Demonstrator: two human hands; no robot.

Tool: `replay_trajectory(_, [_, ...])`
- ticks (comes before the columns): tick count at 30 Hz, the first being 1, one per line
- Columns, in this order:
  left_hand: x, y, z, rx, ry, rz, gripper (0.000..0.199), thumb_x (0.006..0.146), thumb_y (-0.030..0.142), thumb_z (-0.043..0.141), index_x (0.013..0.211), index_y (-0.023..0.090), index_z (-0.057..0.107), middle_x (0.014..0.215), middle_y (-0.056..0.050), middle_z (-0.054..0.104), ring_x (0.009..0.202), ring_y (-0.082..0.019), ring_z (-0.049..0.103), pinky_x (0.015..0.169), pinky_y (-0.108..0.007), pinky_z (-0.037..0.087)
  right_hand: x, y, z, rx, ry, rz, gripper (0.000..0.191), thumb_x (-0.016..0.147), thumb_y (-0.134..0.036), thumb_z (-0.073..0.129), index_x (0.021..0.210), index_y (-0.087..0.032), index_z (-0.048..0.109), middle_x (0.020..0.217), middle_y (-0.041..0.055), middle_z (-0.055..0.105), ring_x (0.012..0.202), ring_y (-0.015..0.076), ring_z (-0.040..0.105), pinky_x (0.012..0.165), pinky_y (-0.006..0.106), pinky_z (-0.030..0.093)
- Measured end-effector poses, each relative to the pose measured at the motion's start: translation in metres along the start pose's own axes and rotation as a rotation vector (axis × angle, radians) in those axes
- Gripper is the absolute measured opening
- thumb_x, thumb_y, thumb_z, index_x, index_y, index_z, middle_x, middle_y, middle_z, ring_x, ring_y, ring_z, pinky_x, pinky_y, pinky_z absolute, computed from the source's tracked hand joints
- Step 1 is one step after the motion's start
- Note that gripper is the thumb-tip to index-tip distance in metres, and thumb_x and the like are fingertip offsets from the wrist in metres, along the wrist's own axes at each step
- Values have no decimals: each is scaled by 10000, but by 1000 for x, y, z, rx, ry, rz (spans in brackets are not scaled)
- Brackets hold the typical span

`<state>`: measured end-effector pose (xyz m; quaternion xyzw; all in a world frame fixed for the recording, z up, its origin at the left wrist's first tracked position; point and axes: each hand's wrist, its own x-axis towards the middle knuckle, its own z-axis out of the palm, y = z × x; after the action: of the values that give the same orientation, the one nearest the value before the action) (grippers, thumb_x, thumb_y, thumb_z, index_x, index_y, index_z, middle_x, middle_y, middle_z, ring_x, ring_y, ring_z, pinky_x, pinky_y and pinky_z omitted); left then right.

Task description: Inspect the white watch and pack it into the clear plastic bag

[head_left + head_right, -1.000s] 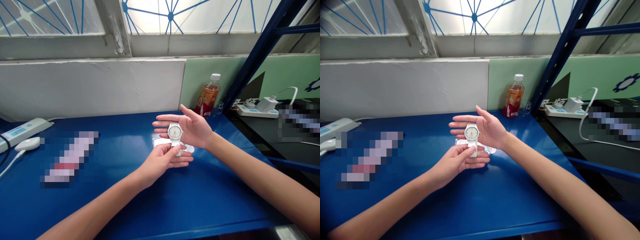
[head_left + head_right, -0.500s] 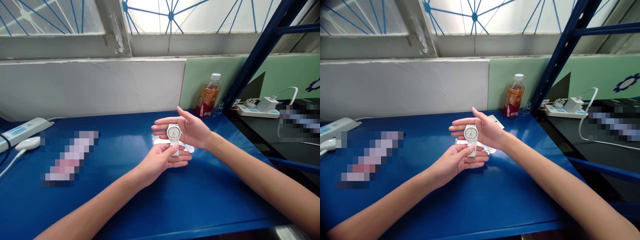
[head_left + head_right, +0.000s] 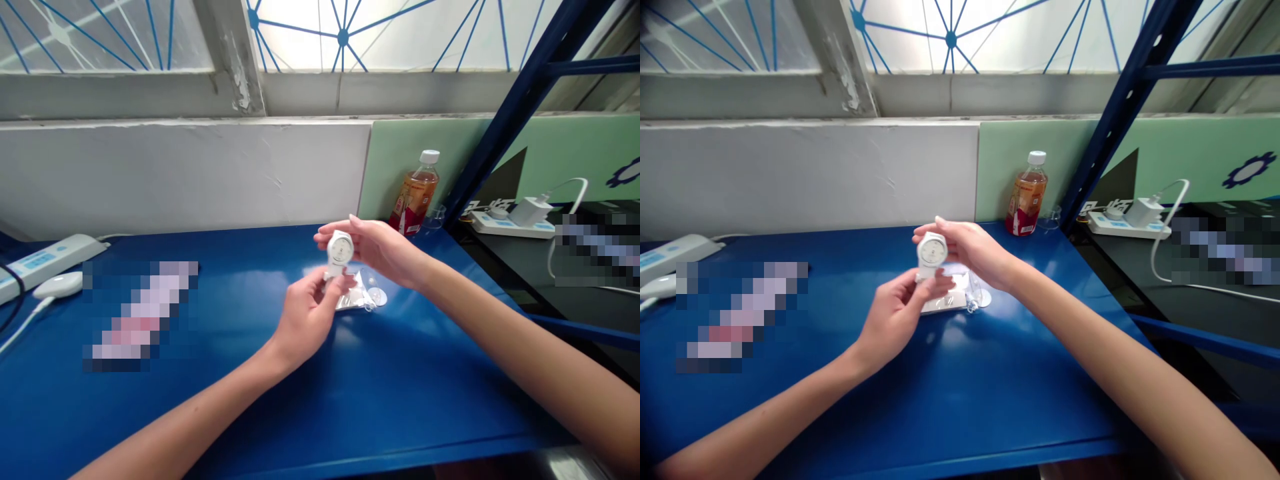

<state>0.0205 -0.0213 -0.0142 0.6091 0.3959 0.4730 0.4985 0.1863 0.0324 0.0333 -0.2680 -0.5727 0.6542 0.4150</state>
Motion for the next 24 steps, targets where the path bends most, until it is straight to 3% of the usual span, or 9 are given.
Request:
replay_trajectory(3, [5,-2,-12,258,233,246,326,950,424,587,1133,170,678,1088,-85,745,982,-234,717,885,-362,561,-11,-10,-6,-236,132,-135,290,915,-417,611,1077,-201,718,1210,90,685,1132,231,623,984,395,475])
replay_trajectory(5, [10,-5,-19,364,278,328,328,961,412,567,1142,162,678,1086,-83,744,971,-223,715,876,-342,558,-22,-9,-11,-311,193,-158,285,932,-407,586,1108,-217,703,1154,75,694,1008,193,656,880,354,515])
replay_trajectory(7, [13,-8,-22,510,278,373,303,964,387,555,1124,166,688,1037,-71,754,915,-212,720,822,-313,564,-34,0,-16,-363,199,-126,320,933,-429,577,1143,-212,683,945,49,708,798,156,654,738,315,529])
replay_trajectory(10, [13,-14,-20,741,206,443,295,961,293,513,1176,170,674,1106,-74,736,957,-225,707,843,-328,557,-45,20,-19,-323,215,-146,393,941,-490,539,1166,-193,663,756,12,661,641,135,602,658,306,520])
replay_trajectory(13, [9,-20,-17,846,91,453,363,960,247,470,1283,166,615,1275,-100,666,1150,-264,640,979,-390,507,-49,33,-18,-423,244,-181,360,921,-485,574,1085,-192,704,753,21,663,655,145,608,632,291,497])
replay_trajectory(18, [5,-25,-14,867,-24,477,386,989,252,435,1354,209,556,1313,-88,637,1177,-255,621,992,-399,506,-54,36,-17,-581,293,-178,295,863,-448,669,989,-189,735,704,12,633,588,137,536,530,274,420])
replay_trajectory(24, [7,-24,-13,872,-93,489,398,950,260,540,1344,203,552,1331,-107,618,1227,-278,581,1046,-434,464,-57,38,-23,-489,313,-148,286,807,-452,718,941,-199,731,792,38,665,639,165,588,546,301,479])
